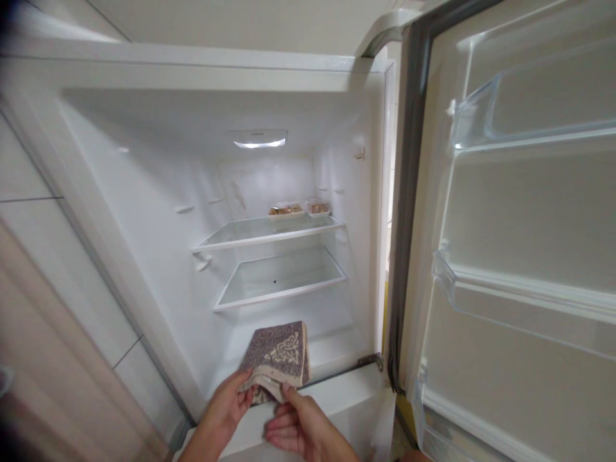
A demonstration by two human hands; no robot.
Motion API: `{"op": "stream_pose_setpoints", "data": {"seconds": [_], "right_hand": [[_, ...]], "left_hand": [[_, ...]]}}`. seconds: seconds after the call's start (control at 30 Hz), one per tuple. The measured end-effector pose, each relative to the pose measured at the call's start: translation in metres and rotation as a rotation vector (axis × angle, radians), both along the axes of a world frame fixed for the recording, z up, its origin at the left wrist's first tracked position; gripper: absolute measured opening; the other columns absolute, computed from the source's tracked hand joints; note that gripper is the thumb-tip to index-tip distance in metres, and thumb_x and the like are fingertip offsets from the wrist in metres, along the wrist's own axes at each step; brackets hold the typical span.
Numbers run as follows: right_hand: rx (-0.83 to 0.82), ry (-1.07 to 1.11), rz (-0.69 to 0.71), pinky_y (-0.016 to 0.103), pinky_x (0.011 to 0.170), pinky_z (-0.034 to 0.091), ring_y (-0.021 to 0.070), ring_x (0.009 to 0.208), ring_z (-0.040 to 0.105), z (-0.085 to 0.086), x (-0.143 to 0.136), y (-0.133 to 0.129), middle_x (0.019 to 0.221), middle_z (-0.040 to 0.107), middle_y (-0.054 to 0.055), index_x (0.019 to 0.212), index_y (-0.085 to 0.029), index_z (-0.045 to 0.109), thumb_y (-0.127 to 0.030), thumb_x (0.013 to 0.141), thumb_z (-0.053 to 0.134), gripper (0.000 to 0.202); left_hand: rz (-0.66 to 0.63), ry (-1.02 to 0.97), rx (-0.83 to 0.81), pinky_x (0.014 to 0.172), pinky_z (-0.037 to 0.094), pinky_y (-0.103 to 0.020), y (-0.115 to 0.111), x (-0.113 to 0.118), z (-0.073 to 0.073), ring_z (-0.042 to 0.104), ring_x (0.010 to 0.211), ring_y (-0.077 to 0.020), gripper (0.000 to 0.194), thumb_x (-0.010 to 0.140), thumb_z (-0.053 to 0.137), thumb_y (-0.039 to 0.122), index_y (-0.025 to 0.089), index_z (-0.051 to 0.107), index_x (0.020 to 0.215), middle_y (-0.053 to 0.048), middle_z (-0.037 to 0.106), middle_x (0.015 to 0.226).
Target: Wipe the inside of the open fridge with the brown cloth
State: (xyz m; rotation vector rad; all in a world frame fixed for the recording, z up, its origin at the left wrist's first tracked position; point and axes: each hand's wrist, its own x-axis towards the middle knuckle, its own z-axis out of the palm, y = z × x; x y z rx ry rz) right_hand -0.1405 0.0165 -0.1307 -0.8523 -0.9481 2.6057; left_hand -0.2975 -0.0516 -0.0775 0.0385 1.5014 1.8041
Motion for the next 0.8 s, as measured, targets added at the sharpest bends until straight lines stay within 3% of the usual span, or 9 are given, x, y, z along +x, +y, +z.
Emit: {"op": "stream_pose_setpoints", "data": {"seconds": [0.07,0.17,0.27,0.43,0.57,0.7,0.8], "right_hand": [[-0.103,0.139,-0.002,0.025,0.074,0.059,0.0177,0.078,0.075,0.009,-0.005,0.001,0.093,0.077,0.016,0.094,-0.01,0.068,-0.068,0.085,0.062,0.059],[-0.132,0.22,-0.238,0.025,0.077,0.059,0.0161,0.082,0.074,0.017,-0.019,0.014,0.098,0.078,0.01,0.105,-0.015,0.066,-0.056,0.083,0.069,0.047],[0.035,0.112,-0.454,0.027,0.07,0.058,0.0183,0.078,0.073,0.016,-0.03,0.028,0.085,0.076,0.006,0.09,-0.018,0.064,-0.045,0.073,0.075,0.034],[0.453,-0.105,-0.498,0.03,0.062,0.054,0.0197,0.066,0.067,-0.004,-0.027,0.042,0.069,0.068,0.001,0.085,-0.02,0.062,-0.039,0.063,0.071,0.03],[0.708,-0.285,-0.57,0.036,0.076,0.055,0.0243,0.078,0.067,-0.012,-0.011,0.048,0.075,0.068,0.004,0.081,-0.022,0.063,-0.031,0.064,0.066,0.02],[1.234,-0.354,-0.719,0.043,0.107,0.046,0.0277,0.116,0.061,0.006,-0.009,0.042,0.119,0.067,0.015,0.109,-0.018,0.065,-0.028,0.08,0.051,0.034],[1.535,-0.31,-0.481,0.046,0.12,0.032,0.0268,0.141,0.044,0.026,-0.031,0.026,0.146,0.055,0.012,0.126,-0.02,0.063,-0.026,0.089,0.044,0.042]], "left_hand": [[0.002,-0.046,0.025,0.054,0.051,-0.018,0.002,0.002,0.008,0.066,0.057,-0.0102,0.013,0.08,0.068,0.007,0.016,0.061,0.086,-0.002,0.073,0.075],[-0.04,-0.029,0.01,0.055,0.051,-0.02,0.001,0.001,0.01,0.066,0.058,-0.0109,0.015,0.079,0.067,0.009,0.017,0.062,0.091,-0.003,0.073,0.077],[-0.031,0.014,-0.04,0.058,0.051,-0.021,-0.003,-0.007,0.0,0.066,0.059,-0.0108,0.022,0.078,0.068,0.011,0.018,0.062,0.098,-0.002,0.073,0.078],[-0.131,0.181,-0.214,0.061,0.052,-0.025,-0.012,-0.026,-0.033,0.066,0.061,-0.0139,0.028,0.073,0.069,0.023,0.022,0.061,0.1,0.001,0.071,0.076],[-0.238,0.69,-0.355,0.065,0.053,-0.032,-0.023,-0.038,-0.045,0.069,0.066,-0.0215,0.021,0.074,0.061,0.035,0.023,0.061,0.091,0.001,0.067,0.067],[-0.135,1.23,-0.363,0.089,0.056,-0.041,-0.03,-0.045,-0.036,0.072,0.095,-0.027,0.026,0.078,0.051,0.035,0.023,0.063,0.098,-0.008,0.074,0.093],[-0.138,1.441,-0.342,0.101,0.053,-0.047,-0.025,-0.054,-0.034,0.069,0.108,-0.0284,0.032,0.082,0.044,0.029,0.021,0.066,0.104,-0.012,0.073,0.111]]}}
